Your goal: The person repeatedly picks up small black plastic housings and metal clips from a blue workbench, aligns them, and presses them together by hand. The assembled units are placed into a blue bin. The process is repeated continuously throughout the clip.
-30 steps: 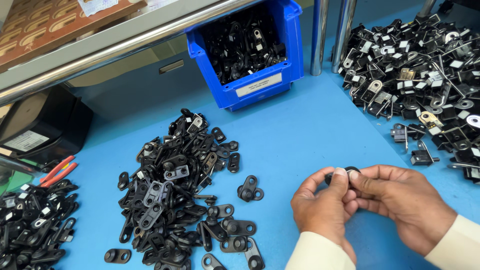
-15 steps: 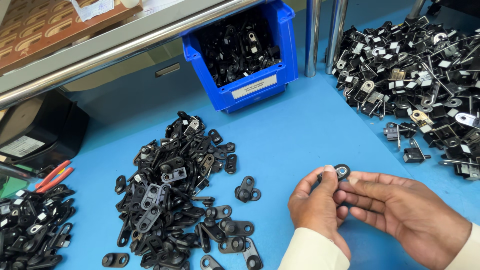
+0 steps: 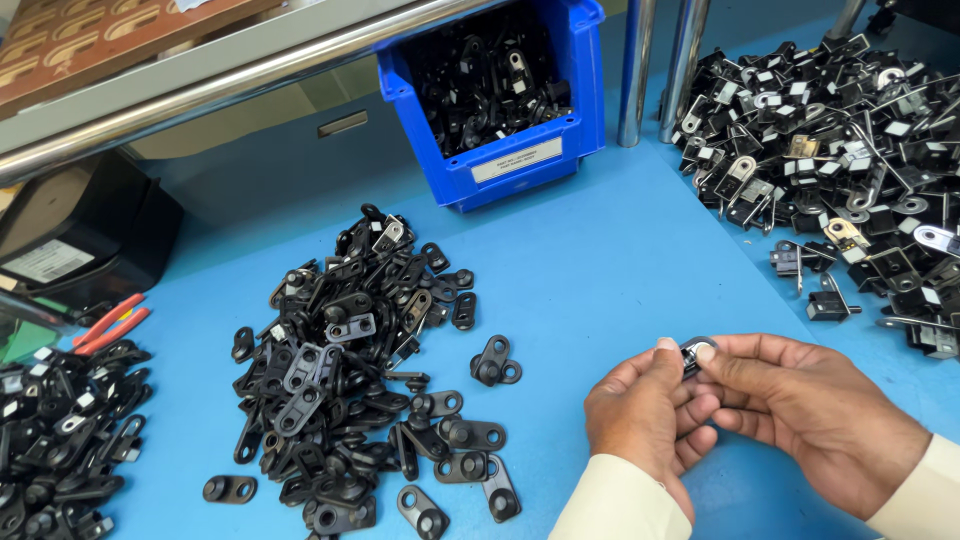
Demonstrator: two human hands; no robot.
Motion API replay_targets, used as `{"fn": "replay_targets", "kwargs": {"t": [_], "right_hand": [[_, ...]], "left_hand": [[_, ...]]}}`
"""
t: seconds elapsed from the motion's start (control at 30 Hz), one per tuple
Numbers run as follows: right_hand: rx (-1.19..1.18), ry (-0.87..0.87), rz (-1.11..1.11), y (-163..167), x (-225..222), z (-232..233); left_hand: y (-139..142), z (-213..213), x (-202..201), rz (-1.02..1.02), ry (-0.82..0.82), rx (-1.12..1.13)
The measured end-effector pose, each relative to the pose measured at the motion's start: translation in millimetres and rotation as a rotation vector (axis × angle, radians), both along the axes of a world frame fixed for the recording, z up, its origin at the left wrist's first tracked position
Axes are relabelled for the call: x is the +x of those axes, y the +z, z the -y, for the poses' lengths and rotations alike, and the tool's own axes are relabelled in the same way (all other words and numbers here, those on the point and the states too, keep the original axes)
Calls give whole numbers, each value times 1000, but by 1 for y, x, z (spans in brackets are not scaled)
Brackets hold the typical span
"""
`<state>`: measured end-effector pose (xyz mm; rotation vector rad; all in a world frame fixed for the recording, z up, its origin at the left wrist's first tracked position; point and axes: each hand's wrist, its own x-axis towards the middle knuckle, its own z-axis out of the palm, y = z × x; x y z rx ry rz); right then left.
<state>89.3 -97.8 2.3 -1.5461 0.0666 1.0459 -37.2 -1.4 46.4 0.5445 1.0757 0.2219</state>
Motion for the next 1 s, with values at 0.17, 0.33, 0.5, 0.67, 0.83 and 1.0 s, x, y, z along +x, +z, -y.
{"fn": "replay_targets", "kwargs": {"t": [0.17,0.33,0.5,0.67,0.83,1.0], "right_hand": [[25,18,57,-3,-3,-4],[-118,48,70,5,-12,-4],[-70,96,20,-5,7,-1],[-75,94,55,-20,29,2],[-102,99,52,-16,29,0],[-142,188,73,-8,26,-5]], "left_hand": [[7,3,-1,-62,34,68],[11,4,0,-158,56,137],[11,2,-5,-121,-54,149],[9,3,-8,-143,-104,217],[4,3,-11,-165,-245,614],[-1,0,-11,-266,-286,845]]}}
